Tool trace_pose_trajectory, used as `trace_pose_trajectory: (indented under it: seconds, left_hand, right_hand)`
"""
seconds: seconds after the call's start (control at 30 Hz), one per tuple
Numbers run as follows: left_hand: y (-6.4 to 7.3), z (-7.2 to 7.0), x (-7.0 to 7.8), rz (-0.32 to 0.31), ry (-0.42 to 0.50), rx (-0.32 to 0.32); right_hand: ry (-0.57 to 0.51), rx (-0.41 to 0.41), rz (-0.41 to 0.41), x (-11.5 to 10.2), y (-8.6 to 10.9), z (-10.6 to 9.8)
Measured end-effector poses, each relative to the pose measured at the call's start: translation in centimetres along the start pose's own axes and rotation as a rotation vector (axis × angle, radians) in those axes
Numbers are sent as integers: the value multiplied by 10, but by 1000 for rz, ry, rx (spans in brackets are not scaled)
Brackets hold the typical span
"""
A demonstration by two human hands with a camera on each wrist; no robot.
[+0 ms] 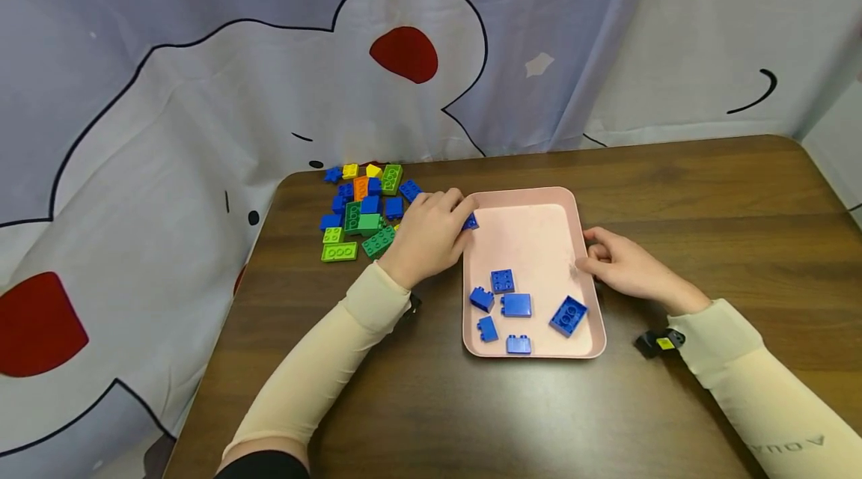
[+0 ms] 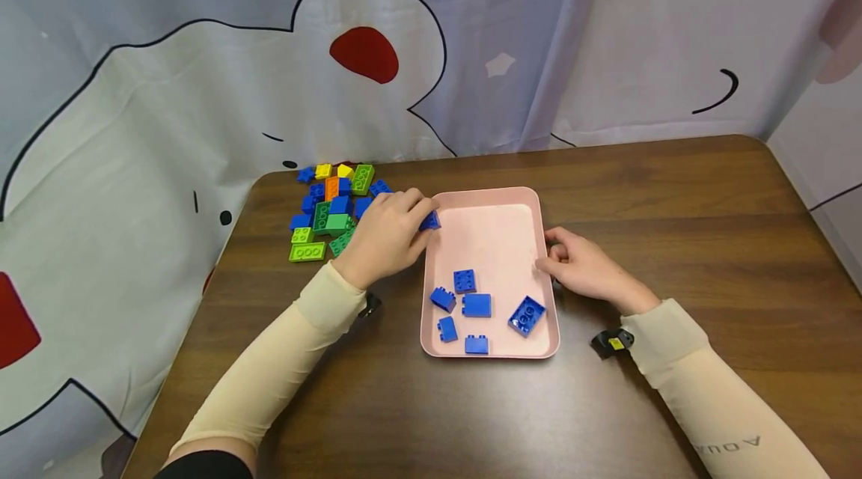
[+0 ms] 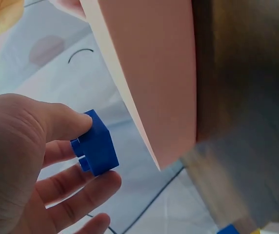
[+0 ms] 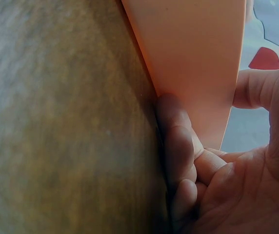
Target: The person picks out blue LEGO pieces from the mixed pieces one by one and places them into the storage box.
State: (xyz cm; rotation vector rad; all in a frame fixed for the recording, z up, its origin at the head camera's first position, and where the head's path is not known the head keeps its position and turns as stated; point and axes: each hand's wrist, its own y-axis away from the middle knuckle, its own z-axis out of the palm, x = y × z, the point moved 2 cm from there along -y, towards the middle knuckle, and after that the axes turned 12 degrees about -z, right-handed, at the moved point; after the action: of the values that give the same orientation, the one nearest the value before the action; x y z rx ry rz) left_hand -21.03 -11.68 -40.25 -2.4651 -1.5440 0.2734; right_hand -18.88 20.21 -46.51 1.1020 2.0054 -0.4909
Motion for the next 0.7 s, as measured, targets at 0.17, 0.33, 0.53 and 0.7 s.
trace_pose_trajectory:
  seconds: [0.17,0.33,0.53,0.7]
  left_hand:
    - [6,0,12,29,7,-19]
    - [11,0,24,63,1,-26]
    - [18,3,34,92,9,-85]
    - [19,8,31,55,7,-193]
  right_hand:
    - [-11,4,-3,0,0,0]
    - [-6,12,-15,0,0,1]
    - [-6,13,-18,0,0,1]
    - [-3,26,-28,0,0,1]
